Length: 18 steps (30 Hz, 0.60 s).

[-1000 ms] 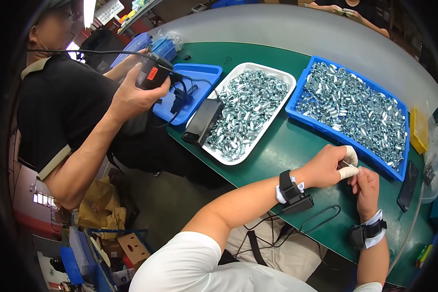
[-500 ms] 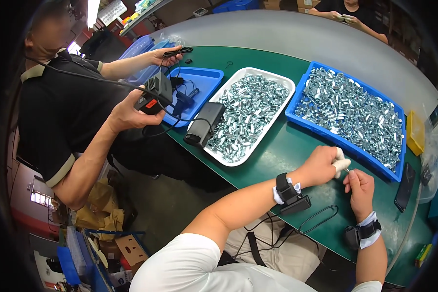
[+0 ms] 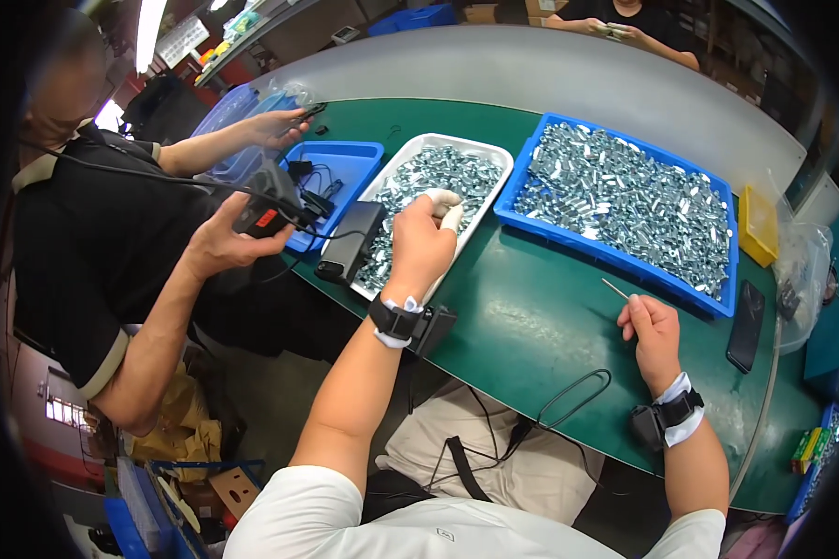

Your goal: The person picks up a metal piece from a white tray, slides it onto a metal rod, and then places the assembled unit into a blue bin. This process is repeated for several metal pieces and rods.

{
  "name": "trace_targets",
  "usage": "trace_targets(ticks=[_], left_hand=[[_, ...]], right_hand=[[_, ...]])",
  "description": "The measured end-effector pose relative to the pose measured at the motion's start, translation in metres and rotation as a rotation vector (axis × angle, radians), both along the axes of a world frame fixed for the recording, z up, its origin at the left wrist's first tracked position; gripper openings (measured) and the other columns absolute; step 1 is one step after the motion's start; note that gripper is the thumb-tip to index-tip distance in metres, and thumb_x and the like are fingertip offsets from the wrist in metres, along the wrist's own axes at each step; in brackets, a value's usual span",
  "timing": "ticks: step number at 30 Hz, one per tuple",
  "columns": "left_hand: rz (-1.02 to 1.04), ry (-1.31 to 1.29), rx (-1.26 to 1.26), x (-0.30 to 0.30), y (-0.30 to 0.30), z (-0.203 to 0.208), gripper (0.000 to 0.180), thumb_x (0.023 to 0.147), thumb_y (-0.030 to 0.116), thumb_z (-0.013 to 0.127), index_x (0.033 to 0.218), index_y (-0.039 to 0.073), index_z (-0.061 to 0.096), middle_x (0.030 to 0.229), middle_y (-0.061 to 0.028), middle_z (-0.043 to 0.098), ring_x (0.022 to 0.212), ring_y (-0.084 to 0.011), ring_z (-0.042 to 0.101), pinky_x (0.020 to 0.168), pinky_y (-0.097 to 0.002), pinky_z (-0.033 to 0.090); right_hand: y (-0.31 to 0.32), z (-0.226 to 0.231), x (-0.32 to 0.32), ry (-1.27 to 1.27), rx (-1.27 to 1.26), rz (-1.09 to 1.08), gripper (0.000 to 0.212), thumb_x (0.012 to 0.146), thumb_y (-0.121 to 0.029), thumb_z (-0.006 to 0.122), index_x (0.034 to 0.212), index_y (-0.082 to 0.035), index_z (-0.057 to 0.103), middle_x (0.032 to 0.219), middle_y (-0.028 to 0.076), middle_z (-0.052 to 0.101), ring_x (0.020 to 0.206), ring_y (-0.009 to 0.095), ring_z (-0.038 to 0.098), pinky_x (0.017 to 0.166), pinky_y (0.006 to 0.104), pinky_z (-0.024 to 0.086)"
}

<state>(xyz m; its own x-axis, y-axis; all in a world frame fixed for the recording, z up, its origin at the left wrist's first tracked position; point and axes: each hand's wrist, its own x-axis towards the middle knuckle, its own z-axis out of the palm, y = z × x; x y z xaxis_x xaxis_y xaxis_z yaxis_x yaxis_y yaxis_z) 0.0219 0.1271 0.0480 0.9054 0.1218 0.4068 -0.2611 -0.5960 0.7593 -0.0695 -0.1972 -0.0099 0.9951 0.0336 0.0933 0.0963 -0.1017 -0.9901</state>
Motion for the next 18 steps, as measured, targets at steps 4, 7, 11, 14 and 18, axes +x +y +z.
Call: trace_targets(ticks=[4, 7, 11, 14, 18], left_hand=[[0.150, -0.119, 0.562, -0.002, 0.021, -0.006, 0.014, 0.084, 0.008, 0.068, 0.096, 0.001, 0.066, 0.086, -0.0121, 0.068, 0.076, -0.0173, 0.066, 0.066, -0.0290, 0.051], [0.140, -0.243, 0.722, -0.019, 0.033, -0.005, 0.015, 0.083, 0.007, 0.069, 0.097, 0.001, 0.066, 0.092, -0.0146, 0.066, 0.081, -0.0201, 0.065, 0.066, -0.0292, 0.051], [0.048, -0.241, 0.285, -0.073, 0.024, 0.032, 0.019, 0.082, 0.004, 0.069, 0.100, 0.001, 0.064, 0.101, -0.0158, 0.062, 0.088, -0.0218, 0.062, 0.064, -0.0279, 0.051], [0.205, -0.433, 0.007, -0.098, 0.040, 0.058, 0.036, 0.082, 0.003, 0.070, 0.116, 0.000, 0.057, 0.110, -0.0114, 0.057, 0.089, -0.0144, 0.058, 0.066, -0.0245, 0.050], [0.269, -0.508, 0.033, -0.096, 0.080, 0.083, 0.049, 0.086, 0.002, 0.065, 0.131, -0.001, 0.045, 0.122, -0.0119, 0.052, 0.093, -0.0147, 0.056, 0.075, -0.0257, 0.050]], right_hand=[[-0.001, 0.001, -0.002, 0.000, -0.006, 0.018, 0.038, 0.100, -0.025, 0.050, 0.069, -0.003, 0.058, 0.060, -0.002, 0.051, 0.054, 0.005, 0.045, 0.052, 0.0212, 0.033], [0.000, 0.003, -0.002, 0.007, -0.004, 0.018, 0.038, 0.100, -0.025, 0.050, 0.069, -0.003, 0.058, 0.059, -0.002, 0.051, 0.054, 0.005, 0.044, 0.052, 0.0212, 0.032], [-0.002, 0.002, -0.003, 0.030, -0.033, 0.014, 0.039, 0.100, -0.026, 0.050, 0.069, -0.004, 0.058, 0.059, -0.002, 0.051, 0.054, 0.005, 0.044, 0.052, 0.0215, 0.032], [0.000, 0.003, 0.000, 0.027, -0.022, 0.013, 0.040, 0.100, -0.027, 0.050, 0.069, -0.004, 0.058, 0.059, -0.002, 0.051, 0.053, 0.005, 0.044, 0.051, 0.0217, 0.031], [-0.001, 0.000, 0.000, 0.024, -0.006, 0.010, 0.040, 0.100, -0.027, 0.049, 0.069, -0.004, 0.058, 0.059, -0.002, 0.050, 0.053, 0.004, 0.043, 0.051, 0.0217, 0.031]])
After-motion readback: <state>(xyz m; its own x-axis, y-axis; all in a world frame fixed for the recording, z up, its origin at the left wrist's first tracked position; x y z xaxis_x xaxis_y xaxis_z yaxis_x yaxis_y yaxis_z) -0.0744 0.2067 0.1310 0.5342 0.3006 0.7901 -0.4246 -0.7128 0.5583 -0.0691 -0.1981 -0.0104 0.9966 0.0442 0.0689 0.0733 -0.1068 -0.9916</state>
